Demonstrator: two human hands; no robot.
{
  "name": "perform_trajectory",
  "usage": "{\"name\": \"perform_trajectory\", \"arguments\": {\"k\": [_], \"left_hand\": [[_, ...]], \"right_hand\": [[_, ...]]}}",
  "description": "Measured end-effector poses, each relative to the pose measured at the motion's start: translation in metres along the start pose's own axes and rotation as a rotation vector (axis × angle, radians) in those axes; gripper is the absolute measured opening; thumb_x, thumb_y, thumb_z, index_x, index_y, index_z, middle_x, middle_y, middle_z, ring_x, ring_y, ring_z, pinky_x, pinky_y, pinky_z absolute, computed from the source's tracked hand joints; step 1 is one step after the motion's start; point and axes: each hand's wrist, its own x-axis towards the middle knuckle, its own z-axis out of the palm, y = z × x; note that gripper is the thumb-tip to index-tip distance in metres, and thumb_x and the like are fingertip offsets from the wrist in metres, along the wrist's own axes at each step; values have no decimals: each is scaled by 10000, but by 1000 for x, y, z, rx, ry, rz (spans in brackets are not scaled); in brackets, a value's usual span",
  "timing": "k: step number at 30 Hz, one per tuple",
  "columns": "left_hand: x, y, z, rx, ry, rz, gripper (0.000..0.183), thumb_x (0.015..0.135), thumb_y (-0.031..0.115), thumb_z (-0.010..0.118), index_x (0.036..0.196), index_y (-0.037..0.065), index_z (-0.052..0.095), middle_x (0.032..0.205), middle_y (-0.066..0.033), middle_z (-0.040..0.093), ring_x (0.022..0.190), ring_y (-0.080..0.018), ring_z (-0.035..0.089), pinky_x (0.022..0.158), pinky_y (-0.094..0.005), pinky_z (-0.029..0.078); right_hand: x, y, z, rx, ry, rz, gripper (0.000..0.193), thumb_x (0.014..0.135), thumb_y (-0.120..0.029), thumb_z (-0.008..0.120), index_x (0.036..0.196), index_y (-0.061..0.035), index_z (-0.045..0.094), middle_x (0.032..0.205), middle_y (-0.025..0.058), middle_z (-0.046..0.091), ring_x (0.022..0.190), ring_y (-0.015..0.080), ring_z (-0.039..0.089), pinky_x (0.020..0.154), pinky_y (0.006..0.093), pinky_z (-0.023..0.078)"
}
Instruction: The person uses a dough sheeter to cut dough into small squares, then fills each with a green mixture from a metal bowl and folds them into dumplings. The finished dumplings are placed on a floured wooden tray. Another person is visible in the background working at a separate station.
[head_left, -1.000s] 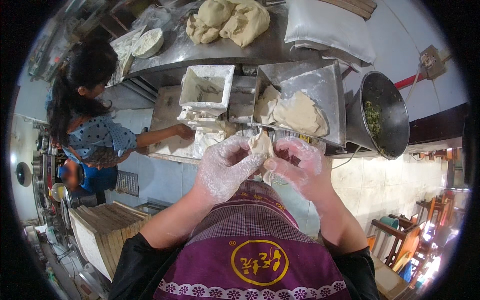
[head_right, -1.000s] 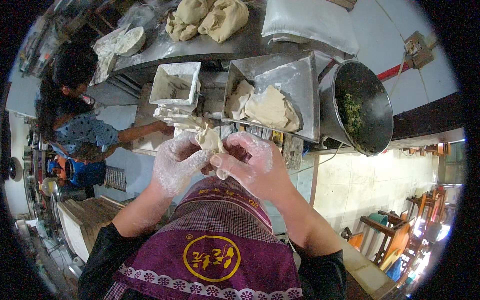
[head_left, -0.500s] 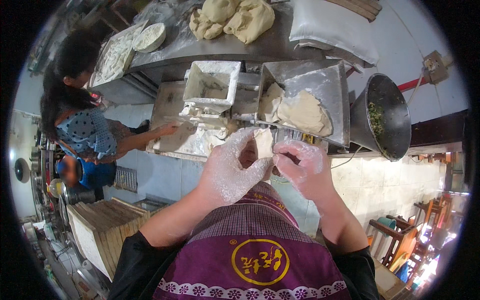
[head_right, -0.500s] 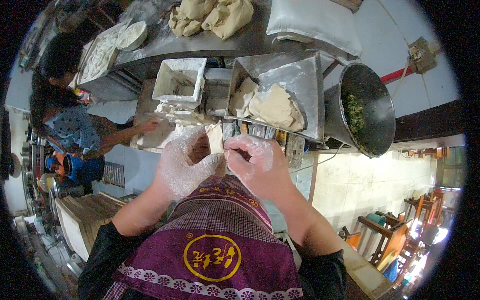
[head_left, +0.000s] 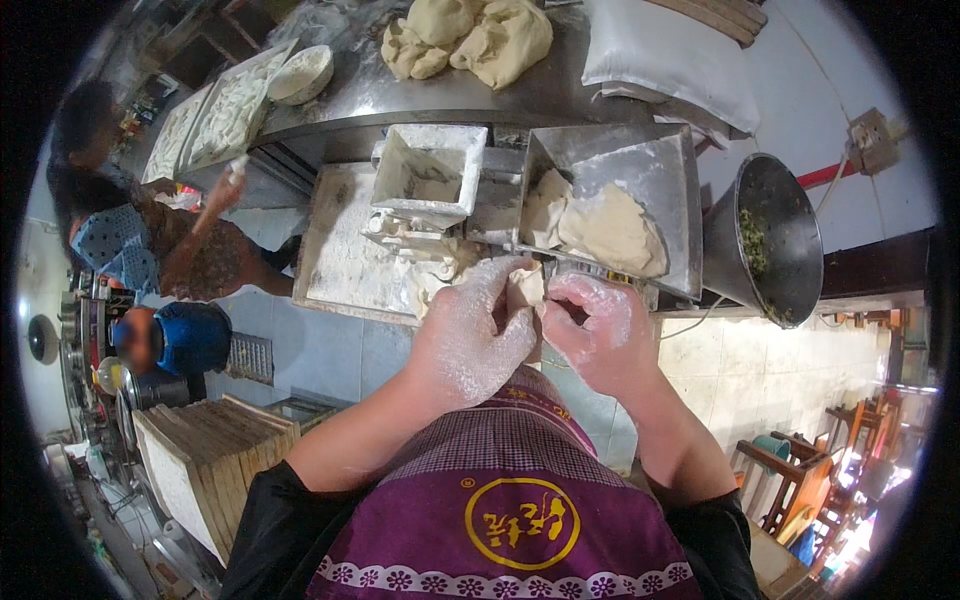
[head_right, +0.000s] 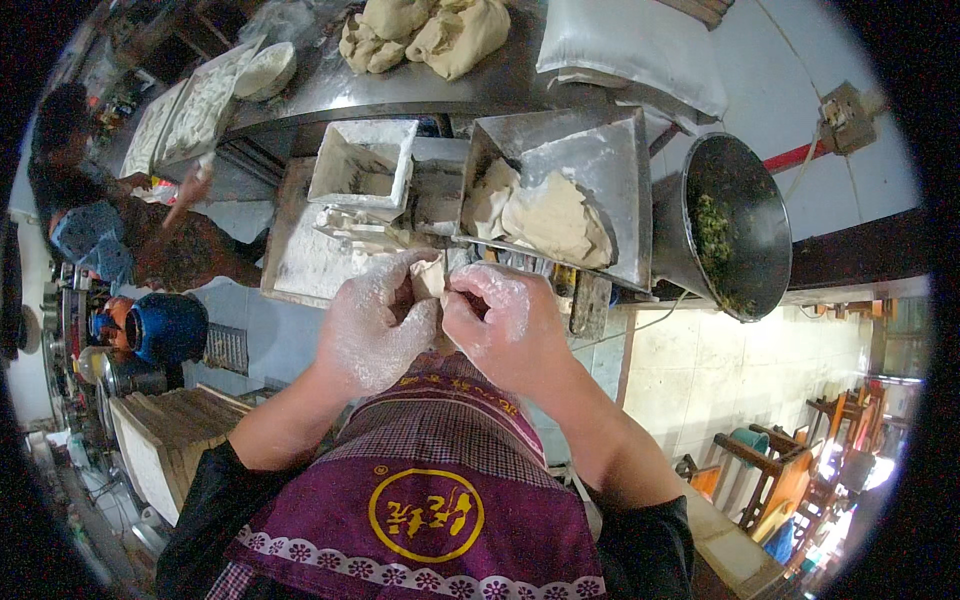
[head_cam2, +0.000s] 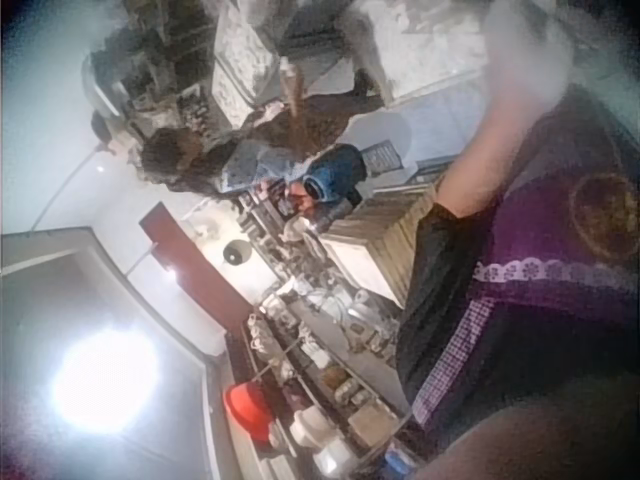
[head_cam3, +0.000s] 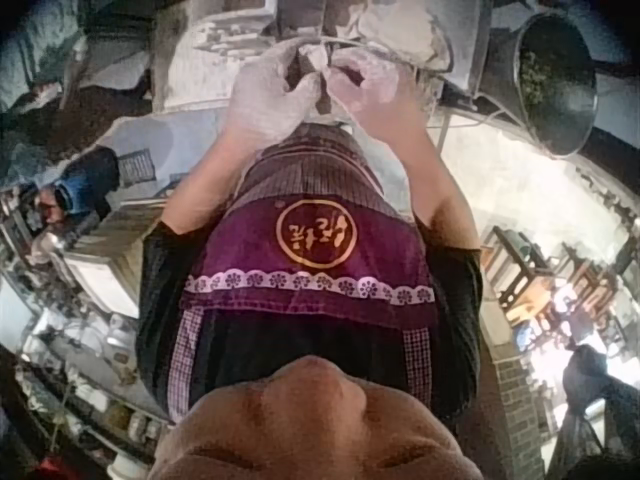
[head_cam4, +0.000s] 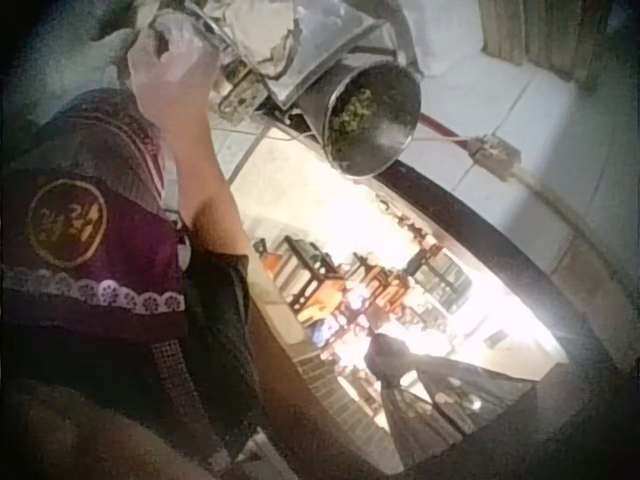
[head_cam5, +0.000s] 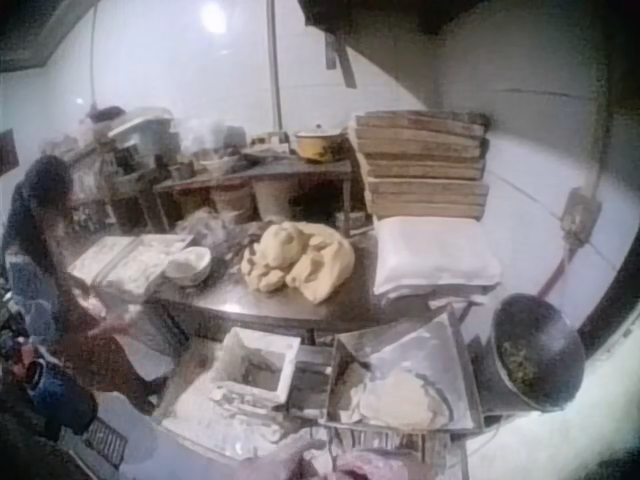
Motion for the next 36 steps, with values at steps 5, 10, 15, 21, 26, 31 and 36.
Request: {"name": "perform_trajectory", "arguments": {"k": [5, 10, 15, 21, 26, 31, 36], "left_hand": [[5, -12, -5, -160, -66, 41, 442, 879, 10, 503, 1312, -72, 480, 955, -163, 668, 827, -164, 662, 747, -287, 526], [4, -22, 2, -248, 28, 132, 404, 909, 6, 480, 1302, -89, 479, 979, -177, 662, 858, -180, 667, 772, -293, 527], [4, -11, -8, -151, -27, 8, 330, 939, -2, 477, 1250, -109, 511, 1056, -152, 643, 883, -184, 663, 777, -317, 558], [6, -9, -4, -472, -12, -55, 213, 961, 78, 548, 1104, -70, 606, 884, -115, 678, 793, -163, 690, 699, -271, 572], [7, -12, -10, -426, 22, -106, 277, 995, 180, 533, 1044, -76, 626, 877, -117, 682, 752, -157, 685, 683, -270, 571], [3, -12, -10, -485, 103, -30, 334, 1016, 212, 488, 1065, -93, 615, 883, -123, 684, 762, -146, 679, 687, -274, 571], [5, -18, -8, -514, 164, -1, 330, 1022, 205, 471, 1076, -89, 610, 891, -120, 683, 774, -143, 673, 701, -282, 574]], "right_hand": [[5, 3, -6, 358, 3, 327, 189, 855, -156, 623, 933, 6, 680, 782, 84, 679, 637, 149, 634, 598, 301, 495], [7, -7, -4, 514, -17, 399, 179, 863, -149, 636, 936, 9, 678, 728, 36, 644, 597, 74, 585, 537, 245, 456], [8, 1, -7, 567, -57, 467, 166, 856, -139, 643, 919, 12, 671, 731, 29, 633, 602, 77, 576, 544, 241, 461], [9, 5, -7, 624, -55, 480, 167, 846, -133, 645, 926, 11, 669, 735, 32, 620, 588, 77, 552, 539, 229, 445], [8, 3, -7, 583, -45, 441, 223, 845, -181, 683, 952, 15, 675, 774, 36, 645, 632, 96, 585, 583, 251, 484], [2, 0, -1, 319, -49, 297, 309, 825, -237, 741, 975, 26, 677, 799, 83, 664, 666, 122, 607, 608, 282, 498], [0, -9, -4, 156, -26, 42, 275, 834, -218, 723, 952, 25, 672, 819, 132, 666, 665, 188, 627, 611, 306, 495]]}}
